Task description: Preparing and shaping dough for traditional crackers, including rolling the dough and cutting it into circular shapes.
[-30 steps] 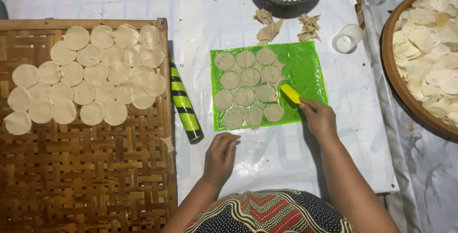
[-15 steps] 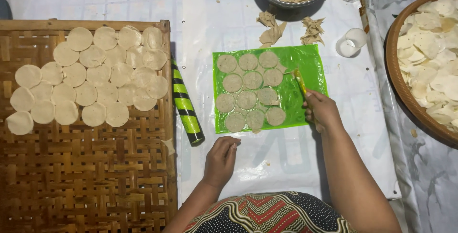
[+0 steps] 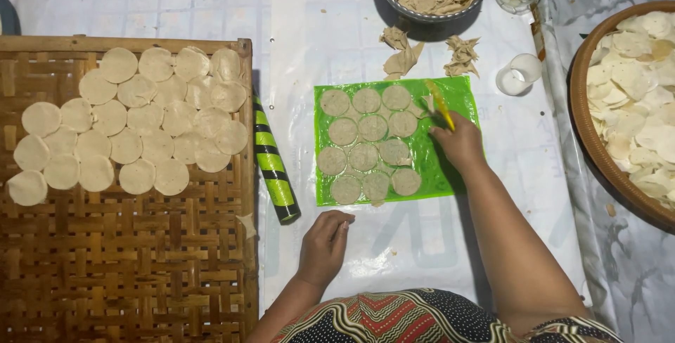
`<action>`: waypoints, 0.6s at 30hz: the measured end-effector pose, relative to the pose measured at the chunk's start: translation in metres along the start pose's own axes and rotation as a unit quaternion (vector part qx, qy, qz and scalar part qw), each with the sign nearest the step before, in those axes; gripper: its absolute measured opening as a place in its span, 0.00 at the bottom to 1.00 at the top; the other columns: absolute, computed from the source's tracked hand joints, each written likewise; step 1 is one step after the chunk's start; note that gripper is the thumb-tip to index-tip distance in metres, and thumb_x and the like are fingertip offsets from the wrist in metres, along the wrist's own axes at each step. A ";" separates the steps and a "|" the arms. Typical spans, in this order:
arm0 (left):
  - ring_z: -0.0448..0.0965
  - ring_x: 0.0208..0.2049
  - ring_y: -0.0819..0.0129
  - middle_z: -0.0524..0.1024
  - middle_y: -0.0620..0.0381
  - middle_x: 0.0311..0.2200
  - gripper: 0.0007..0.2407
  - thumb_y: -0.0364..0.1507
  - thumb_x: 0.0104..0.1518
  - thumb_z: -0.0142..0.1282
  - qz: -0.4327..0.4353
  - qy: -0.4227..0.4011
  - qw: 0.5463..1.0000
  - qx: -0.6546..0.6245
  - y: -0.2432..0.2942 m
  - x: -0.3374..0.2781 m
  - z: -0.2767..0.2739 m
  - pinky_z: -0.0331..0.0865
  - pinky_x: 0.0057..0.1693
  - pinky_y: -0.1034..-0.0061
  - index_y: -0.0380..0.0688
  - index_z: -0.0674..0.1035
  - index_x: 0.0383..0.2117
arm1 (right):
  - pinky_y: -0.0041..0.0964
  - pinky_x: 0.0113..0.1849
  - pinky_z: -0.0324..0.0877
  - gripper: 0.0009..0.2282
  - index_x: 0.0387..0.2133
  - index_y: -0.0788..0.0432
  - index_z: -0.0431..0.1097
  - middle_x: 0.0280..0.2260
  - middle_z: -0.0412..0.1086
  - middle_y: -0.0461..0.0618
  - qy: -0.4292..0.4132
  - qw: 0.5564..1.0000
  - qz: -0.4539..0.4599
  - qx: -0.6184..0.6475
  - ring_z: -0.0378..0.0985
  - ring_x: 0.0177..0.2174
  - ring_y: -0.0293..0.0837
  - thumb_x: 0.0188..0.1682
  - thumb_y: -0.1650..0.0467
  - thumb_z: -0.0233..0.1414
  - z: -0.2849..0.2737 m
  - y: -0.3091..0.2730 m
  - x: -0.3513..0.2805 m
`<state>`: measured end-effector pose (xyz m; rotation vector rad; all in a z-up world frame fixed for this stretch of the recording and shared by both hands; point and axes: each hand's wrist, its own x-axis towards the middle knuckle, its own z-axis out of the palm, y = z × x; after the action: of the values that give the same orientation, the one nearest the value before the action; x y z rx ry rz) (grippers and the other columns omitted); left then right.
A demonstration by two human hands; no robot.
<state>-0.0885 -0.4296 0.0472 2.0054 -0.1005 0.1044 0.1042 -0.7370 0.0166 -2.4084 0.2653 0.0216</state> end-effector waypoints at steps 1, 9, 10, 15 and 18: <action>0.73 0.25 0.73 0.79 0.57 0.38 0.06 0.22 0.59 0.53 -0.001 0.001 1.000 0.000 0.000 0.000 0.000 0.68 0.32 0.81 0.40 0.82 0.38 | 0.41 0.33 0.69 0.19 0.53 0.57 0.74 0.31 0.75 0.56 -0.001 1.000 -0.001 0.000 0.73 0.27 0.48 0.46 0.70 0.60 0.006 -0.003 0.005; 0.74 0.25 0.72 0.79 0.58 0.38 0.06 0.23 0.59 0.53 -0.012 -0.006 1.000 0.020 -0.001 0.002 0.001 0.69 0.33 0.78 0.41 0.82 0.37 | 0.42 0.33 0.71 0.03 0.34 0.60 0.75 0.29 0.72 0.52 0.030 0.999 -0.011 0.027 0.73 0.27 0.46 0.51 0.72 0.58 0.026 -0.011 0.072; 0.74 0.25 0.72 0.79 0.58 0.38 0.06 0.23 0.59 0.53 -0.012 -0.004 1.000 0.020 -0.001 0.002 0.001 0.69 0.33 0.78 0.41 0.82 0.37 | 0.42 0.33 0.71 0.03 0.34 0.60 0.75 0.29 0.72 0.52 0.029 0.999 -0.013 0.027 0.73 0.27 0.46 0.51 0.72 0.58 0.020 -0.016 0.078; 0.75 0.26 0.71 0.79 0.58 0.36 0.06 0.22 0.58 0.53 -0.004 -0.005 1.000 0.021 0.000 0.003 0.000 0.70 0.34 0.78 0.41 0.82 0.37 | 0.41 0.38 0.73 0.08 0.37 0.59 0.67 0.33 0.73 0.51 0.142 0.988 -0.034 0.046 0.76 0.32 0.44 0.50 0.76 0.59 -0.008 -0.020 0.104; 0.77 0.28 0.70 0.79 0.58 0.37 0.07 0.22 0.57 0.53 -0.011 -0.005 1.000 0.018 0.000 0.004 0.000 0.71 0.36 0.77 0.41 0.82 0.37 | 0.46 0.49 0.69 0.17 0.52 0.66 0.73 0.48 0.74 0.61 0.126 0.991 -0.035 -0.012 0.77 0.47 0.56 0.47 0.80 0.53 -0.029 -0.030 0.089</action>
<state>-0.0846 -0.4298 0.0475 2.0427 -0.0831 0.0832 0.1956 -0.7509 0.0505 -2.4424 0.2966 -0.3153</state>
